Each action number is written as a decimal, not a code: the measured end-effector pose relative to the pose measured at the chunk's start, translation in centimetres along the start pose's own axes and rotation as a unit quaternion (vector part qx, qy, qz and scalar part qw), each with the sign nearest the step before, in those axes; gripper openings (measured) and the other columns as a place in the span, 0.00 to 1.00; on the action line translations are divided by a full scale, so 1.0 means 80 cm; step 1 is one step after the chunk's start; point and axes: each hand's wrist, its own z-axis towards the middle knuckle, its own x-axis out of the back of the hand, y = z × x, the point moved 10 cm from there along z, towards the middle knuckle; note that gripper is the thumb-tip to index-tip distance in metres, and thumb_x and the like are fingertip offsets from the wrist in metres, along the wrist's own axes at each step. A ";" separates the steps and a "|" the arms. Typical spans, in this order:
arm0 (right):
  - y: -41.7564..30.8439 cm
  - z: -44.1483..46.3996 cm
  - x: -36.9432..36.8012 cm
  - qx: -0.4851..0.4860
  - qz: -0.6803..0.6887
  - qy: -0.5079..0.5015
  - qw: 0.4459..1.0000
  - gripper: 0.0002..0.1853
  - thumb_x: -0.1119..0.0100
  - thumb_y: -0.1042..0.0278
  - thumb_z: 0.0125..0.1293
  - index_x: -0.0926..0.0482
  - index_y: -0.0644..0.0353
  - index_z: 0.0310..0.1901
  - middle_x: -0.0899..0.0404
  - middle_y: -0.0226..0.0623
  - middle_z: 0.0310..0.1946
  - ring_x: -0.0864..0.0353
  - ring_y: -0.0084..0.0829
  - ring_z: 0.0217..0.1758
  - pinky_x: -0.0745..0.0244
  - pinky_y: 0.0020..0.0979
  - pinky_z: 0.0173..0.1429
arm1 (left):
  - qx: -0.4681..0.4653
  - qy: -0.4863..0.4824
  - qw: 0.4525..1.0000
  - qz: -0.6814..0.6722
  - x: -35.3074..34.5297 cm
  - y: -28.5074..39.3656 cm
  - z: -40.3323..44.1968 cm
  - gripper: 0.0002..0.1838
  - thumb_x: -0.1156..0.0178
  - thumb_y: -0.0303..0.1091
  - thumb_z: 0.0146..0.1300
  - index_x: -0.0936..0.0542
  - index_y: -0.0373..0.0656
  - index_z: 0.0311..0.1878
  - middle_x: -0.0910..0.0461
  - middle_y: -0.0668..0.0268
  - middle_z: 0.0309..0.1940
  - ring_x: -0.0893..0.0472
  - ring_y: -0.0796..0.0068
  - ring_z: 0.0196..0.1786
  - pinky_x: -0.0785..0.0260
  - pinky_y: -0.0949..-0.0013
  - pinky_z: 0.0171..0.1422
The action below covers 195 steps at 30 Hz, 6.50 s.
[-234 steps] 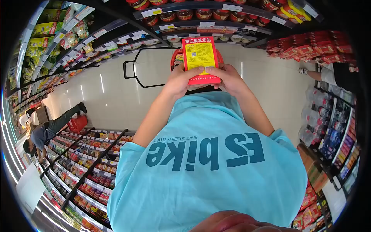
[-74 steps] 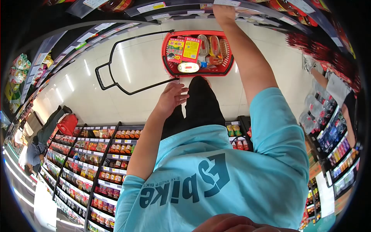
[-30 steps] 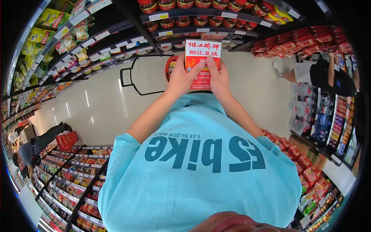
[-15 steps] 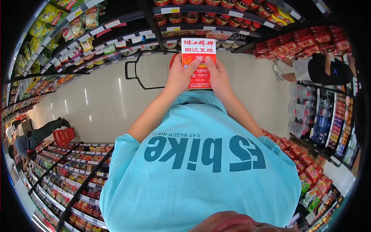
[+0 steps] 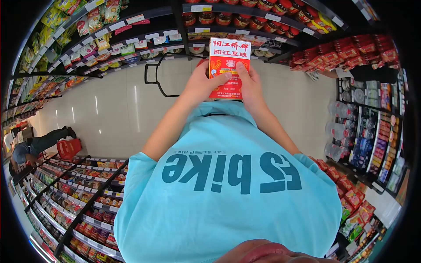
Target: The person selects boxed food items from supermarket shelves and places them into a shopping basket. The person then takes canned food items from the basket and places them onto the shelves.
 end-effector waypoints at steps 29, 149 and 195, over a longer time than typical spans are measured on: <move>-0.010 -0.024 -0.034 -0.047 0.005 -0.150 0.987 0.22 0.31 0.67 0.68 0.24 0.64 0.60 0.17 0.38 0.53 0.17 0.26 0.55 0.22 0.31 0.62 | -0.046 0.006 0.999 0.013 0.013 0.041 -0.027 0.29 0.27 0.36 0.62 0.28 0.32 0.60 0.17 0.55 0.50 0.15 0.69 0.49 0.19 0.65 0.52; -0.017 -0.024 -0.002 -0.056 -0.043 -0.129 0.989 0.23 0.29 0.61 0.66 0.23 0.63 0.58 0.15 0.38 0.45 0.14 0.27 0.38 0.21 0.29 0.27 | 0.012 -0.054 0.989 -0.135 -0.021 0.010 -0.016 0.25 0.32 0.34 0.66 0.26 0.32 0.61 0.18 0.55 0.55 0.16 0.68 0.55 0.22 0.63 0.60; -0.065 0.119 0.182 -0.134 -0.033 -0.129 0.982 0.33 0.27 0.63 0.63 0.31 0.69 0.65 0.20 0.45 0.57 0.19 0.33 0.59 0.24 0.34 0.65 | 0.098 -0.017 0.995 -0.033 -0.173 -0.025 0.165 0.28 0.31 0.34 0.66 0.29 0.30 0.64 0.19 0.52 0.56 0.17 0.65 0.55 0.22 0.62 0.60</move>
